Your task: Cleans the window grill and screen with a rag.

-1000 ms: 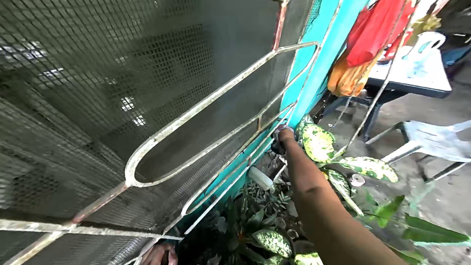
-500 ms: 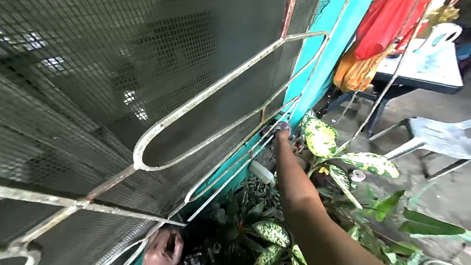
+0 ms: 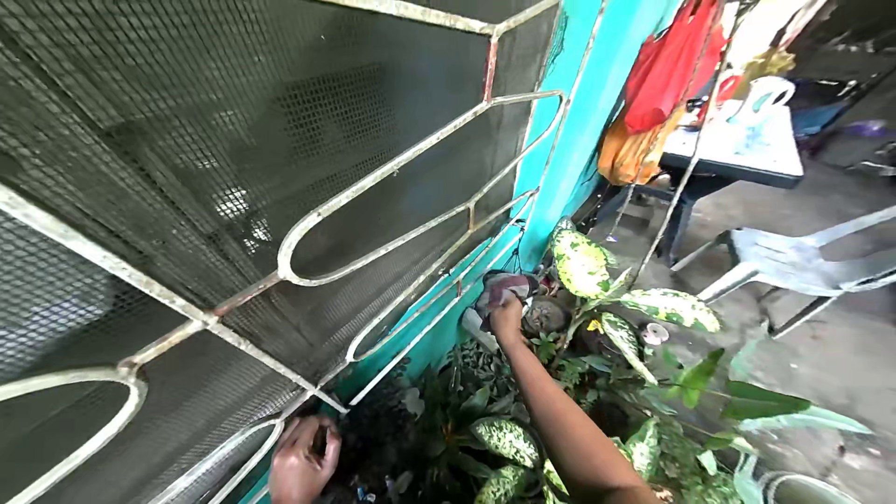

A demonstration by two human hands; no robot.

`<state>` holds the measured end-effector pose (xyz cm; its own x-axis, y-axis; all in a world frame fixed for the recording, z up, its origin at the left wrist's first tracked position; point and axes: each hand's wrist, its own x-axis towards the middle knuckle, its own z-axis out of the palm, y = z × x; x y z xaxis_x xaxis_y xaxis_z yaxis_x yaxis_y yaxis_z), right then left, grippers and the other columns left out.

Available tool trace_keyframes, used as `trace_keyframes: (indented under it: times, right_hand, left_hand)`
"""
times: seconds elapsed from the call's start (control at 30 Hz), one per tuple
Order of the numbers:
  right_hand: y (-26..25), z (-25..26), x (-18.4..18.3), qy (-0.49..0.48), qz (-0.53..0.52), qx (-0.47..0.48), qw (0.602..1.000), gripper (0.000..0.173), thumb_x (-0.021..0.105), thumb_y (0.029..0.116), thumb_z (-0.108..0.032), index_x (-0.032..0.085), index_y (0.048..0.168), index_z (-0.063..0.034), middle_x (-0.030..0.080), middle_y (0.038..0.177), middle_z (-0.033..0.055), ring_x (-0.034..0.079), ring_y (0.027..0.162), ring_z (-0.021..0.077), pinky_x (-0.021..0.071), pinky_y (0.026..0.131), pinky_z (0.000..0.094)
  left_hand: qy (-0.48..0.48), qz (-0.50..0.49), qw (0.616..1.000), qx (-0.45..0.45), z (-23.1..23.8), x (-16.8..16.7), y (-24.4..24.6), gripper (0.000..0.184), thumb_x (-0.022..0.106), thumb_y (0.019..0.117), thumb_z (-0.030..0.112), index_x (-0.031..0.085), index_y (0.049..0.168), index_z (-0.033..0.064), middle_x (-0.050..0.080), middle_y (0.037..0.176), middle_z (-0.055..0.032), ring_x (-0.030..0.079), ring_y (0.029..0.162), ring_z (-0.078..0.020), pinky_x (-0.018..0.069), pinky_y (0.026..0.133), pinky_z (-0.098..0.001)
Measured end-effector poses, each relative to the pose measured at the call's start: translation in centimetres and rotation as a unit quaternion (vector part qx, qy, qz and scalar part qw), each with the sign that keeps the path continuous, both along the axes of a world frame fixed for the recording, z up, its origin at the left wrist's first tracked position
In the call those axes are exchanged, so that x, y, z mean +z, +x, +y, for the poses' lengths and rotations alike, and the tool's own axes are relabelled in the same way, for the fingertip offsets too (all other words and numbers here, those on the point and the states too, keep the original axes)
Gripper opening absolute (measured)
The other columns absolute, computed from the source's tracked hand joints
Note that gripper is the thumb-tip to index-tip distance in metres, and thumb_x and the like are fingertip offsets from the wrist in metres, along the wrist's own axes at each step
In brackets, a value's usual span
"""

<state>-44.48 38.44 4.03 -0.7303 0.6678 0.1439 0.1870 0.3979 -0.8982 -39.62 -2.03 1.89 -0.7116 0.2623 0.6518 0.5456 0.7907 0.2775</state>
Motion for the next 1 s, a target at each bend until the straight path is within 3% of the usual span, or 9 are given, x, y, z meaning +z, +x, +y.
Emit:
trace_keyframes:
  times: [0.1, 0.2, 0.37, 0.5, 0.67, 0.77, 0.87, 1.0]
  right_hand:
    - [-0.6, -1.7, 2.2, 0.066, -0.035, 0.071, 0.995, 0.021, 0.062, 0.096, -0.011, 0.074, 0.101, 0.0064, 0.073, 0.097, 0.0228, 0.071, 0.094, 0.034, 0.0546, 0.091, 0.0523]
    - [-2.4, -3.5, 3.7, 0.061, -0.05, 0.05, 0.996, 0.016, 0.066, 0.0941, -0.006, 0.073, 0.098, 0.0079, 0.072, 0.097, 0.0252, 0.071, 0.096, 0.0376, 0.0541, 0.092, 0.0535]
    - [-3.3, -4.4, 1.1, 0.055, 0.013, -0.005, 0.998, 0.017, 0.067, 0.09, 0.001, 0.072, 0.105, 0.0088, 0.073, 0.1, 0.0262, 0.072, 0.099, 0.0384, 0.0551, 0.093, 0.0539]
    - [-2.6, -3.9, -1.3, 0.066, -0.04, 0.026, 0.997, 0.018, 0.065, 0.0944, -0.004, 0.072, 0.104, 0.0089, 0.073, 0.1, 0.0255, 0.072, 0.097, 0.0367, 0.0548, 0.094, 0.0524]
    - [-2.6, -3.5, 0.5, 0.083, -0.033, 0.028, 0.996, 0.017, 0.064, 0.0929, -0.002, 0.072, 0.102, 0.0101, 0.073, 0.099, 0.0268, 0.072, 0.098, 0.0385, 0.0534, 0.094, 0.0541]
    - [-3.2, -3.4, 1.9, 0.079, 0.018, 0.015, 0.997, 0.014, 0.065, 0.0908, 0.0, 0.073, 0.099, 0.008, 0.073, 0.095, 0.0248, 0.072, 0.092, 0.0366, 0.0551, 0.088, 0.0548]
    - [-3.4, -3.7, 0.6, 0.061, 0.029, -0.001, 0.998, 0.012, 0.063, 0.091, 0.001, 0.072, 0.09, 0.0092, 0.072, 0.086, 0.0229, 0.071, 0.083, 0.0318, 0.0558, 0.082, 0.0499]
    - [-2.8, -2.5, -2.4, 0.014, 0.021, 0.038, 0.999, 0.018, 0.065, 0.0908, 0.001, 0.069, 0.106, 0.0112, 0.073, 0.098, 0.0235, 0.072, 0.095, 0.0296, 0.0556, 0.091, 0.0472]
  left_hand:
    - [0.005, -0.001, 1.0, 0.001, -0.1, -0.1, -0.1, 0.038, 0.05, 0.088, 0.033, 0.072, 0.078, 0.0044, 0.069, 0.069, -0.0099, 0.068, 0.066, -0.0245, 0.0563, 0.066, -0.038]
    - [0.01, -0.008, 1.0, 0.003, -0.2, -0.2, -0.1, 0.039, 0.05, 0.0885, 0.033, 0.072, 0.078, 0.0027, 0.068, 0.068, -0.0114, 0.068, 0.063, -0.0258, 0.0564, 0.061, -0.0409]
    - [0.011, -0.008, 1.0, 0.005, 0.0, -0.1, -0.3, 0.039, 0.049, 0.0888, 0.033, 0.072, 0.079, 0.0026, 0.067, 0.066, -0.011, 0.066, 0.061, -0.0258, 0.0553, 0.06, -0.0399]
    - [0.012, -0.019, 1.0, 0.007, 0.0, 0.1, 0.0, 0.038, 0.049, 0.0884, 0.032, 0.072, 0.08, 0.0031, 0.067, 0.067, -0.0104, 0.067, 0.062, -0.0251, 0.0558, 0.06, -0.0399]
    - [0.01, -0.001, 1.0, 0.007, 0.1, 0.1, -0.1, 0.036, 0.049, 0.0878, 0.03, 0.072, 0.078, 0.0039, 0.068, 0.067, -0.0098, 0.067, 0.062, -0.0251, 0.0564, 0.061, -0.0397]
    - [0.013, 0.005, 1.0, 0.007, 0.2, -0.2, -0.1, 0.036, 0.049, 0.0882, 0.03, 0.071, 0.077, 0.0042, 0.067, 0.066, -0.0097, 0.067, 0.062, -0.0245, 0.056, 0.06, -0.0389]
    - [0.02, 0.008, 1.0, 0.003, 0.1, -0.2, -0.2, 0.035, 0.05, 0.0878, 0.03, 0.071, 0.077, 0.0041, 0.067, 0.066, -0.0097, 0.066, 0.062, -0.0238, 0.0558, 0.06, -0.0374]
    - [0.03, 0.002, 1.0, 0.006, 0.2, -0.2, 0.0, 0.035, 0.05, 0.0882, 0.03, 0.071, 0.078, 0.0033, 0.067, 0.066, -0.01, 0.066, 0.061, -0.0232, 0.0552, 0.06, -0.0362]
